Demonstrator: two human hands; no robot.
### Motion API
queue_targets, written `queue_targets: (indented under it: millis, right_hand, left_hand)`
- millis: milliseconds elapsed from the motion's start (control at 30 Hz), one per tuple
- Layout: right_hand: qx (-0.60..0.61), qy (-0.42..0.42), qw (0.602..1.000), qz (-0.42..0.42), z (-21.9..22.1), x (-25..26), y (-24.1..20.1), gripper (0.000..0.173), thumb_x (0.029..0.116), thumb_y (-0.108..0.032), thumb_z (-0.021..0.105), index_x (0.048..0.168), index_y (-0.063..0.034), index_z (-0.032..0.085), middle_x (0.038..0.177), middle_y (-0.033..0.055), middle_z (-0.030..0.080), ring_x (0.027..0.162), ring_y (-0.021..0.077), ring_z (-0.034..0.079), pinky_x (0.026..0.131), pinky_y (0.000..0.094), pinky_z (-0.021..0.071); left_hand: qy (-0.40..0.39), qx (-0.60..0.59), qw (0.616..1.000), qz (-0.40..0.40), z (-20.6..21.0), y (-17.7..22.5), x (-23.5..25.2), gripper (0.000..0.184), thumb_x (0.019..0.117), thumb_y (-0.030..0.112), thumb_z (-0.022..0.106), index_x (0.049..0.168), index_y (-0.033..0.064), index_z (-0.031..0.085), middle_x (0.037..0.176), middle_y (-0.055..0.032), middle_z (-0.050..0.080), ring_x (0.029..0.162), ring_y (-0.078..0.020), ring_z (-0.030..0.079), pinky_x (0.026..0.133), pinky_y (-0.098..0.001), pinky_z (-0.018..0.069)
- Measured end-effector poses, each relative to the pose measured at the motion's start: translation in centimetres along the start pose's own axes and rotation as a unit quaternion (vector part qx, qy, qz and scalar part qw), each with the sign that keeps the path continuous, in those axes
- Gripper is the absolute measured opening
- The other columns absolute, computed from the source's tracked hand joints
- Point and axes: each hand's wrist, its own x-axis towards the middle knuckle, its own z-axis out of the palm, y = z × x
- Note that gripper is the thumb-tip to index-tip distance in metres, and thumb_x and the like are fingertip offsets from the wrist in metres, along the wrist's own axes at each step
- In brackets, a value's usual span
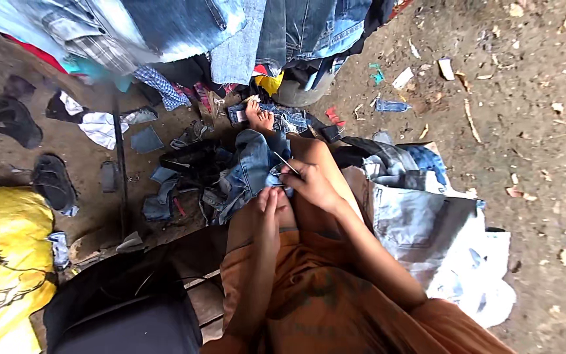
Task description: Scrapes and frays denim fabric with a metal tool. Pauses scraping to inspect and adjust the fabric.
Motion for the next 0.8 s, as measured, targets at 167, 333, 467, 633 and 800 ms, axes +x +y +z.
queue_targets:
  millis: [167,333,467,633,800]
  right_hand:
    - [-0.053,0.004,0.997,-0.062,-1.7,-2.8,-0.2,0.01,0.0928,-0.011,0.065,0.089,-0.0021,0.068,0.078,0.0087,0.064,0.066,0.019,0.062,0.059,0.0391,0.0526]
    - [-0.155,0.032,0.984,-0.081,-2.3,-4.2,-0.1,0.007,0.0869,-0.007,0.069,0.091,-0.0012,0.07,0.079,0.0122,0.067,0.068,0.0274,0.067,0.058,0.0472,0.0547]
    - [-0.144,0.05,0.988,0.024,-2.4,-5.4,-0.4,0.042,0.1015,-0.04,0.056,0.12,-0.0041,0.066,0.085,0.0115,0.069,0.074,0.0294,0.068,0.063,0.0523,0.0549]
    - [-0.162,0.039,0.984,0.062,-0.8,-8.0,-2.4,0.055,0.1046,-0.047,0.047,0.139,-0.0046,0.056,0.096,0.0167,0.072,0.081,0.0359,0.071,0.068,0.0555,0.0561]
    - [-0.178,0.087,0.978,0.062,0.4,-9.3,-1.9,0.051,0.1028,-0.044,0.054,0.142,-0.0116,0.058,0.09,0.0149,0.071,0.073,0.0339,0.07,0.061,0.0525,0.0555]
  left_hand:
    - [0.046,-0.124,0.987,-0.086,0.7,1.7,2.8,0.019,0.1087,0.019,0.047,0.107,0.0077,0.062,0.086,-0.0015,0.066,0.073,-0.0075,0.063,0.069,-0.0216,0.0539]
    - [-0.101,0.005,0.98,-0.172,0.2,2.2,3.1,0.026,0.1058,0.006,0.046,0.085,0.0122,0.06,0.066,0.0055,0.056,0.058,-0.0025,0.054,0.062,-0.0167,0.0499]
    - [-0.053,0.082,0.995,-0.011,0.2,1.8,2.4,0.008,0.0962,-0.003,0.06,0.098,0.0037,0.064,0.077,0.0021,0.064,0.07,-0.0048,0.06,0.073,-0.0222,0.0541]
    - [-0.016,0.248,0.967,0.052,0.4,1.2,0.3,0.018,0.0967,0.003,0.063,0.11,-0.0077,0.065,0.095,-0.0068,0.068,0.087,-0.0047,0.063,0.086,-0.0254,0.0526]
    - [-0.056,0.223,0.966,0.116,0.2,0.7,-1.0,0.009,0.0965,0.002,0.06,0.101,-0.0035,0.066,0.083,0.0034,0.066,0.08,0.0021,0.063,0.081,-0.0194,0.0535]
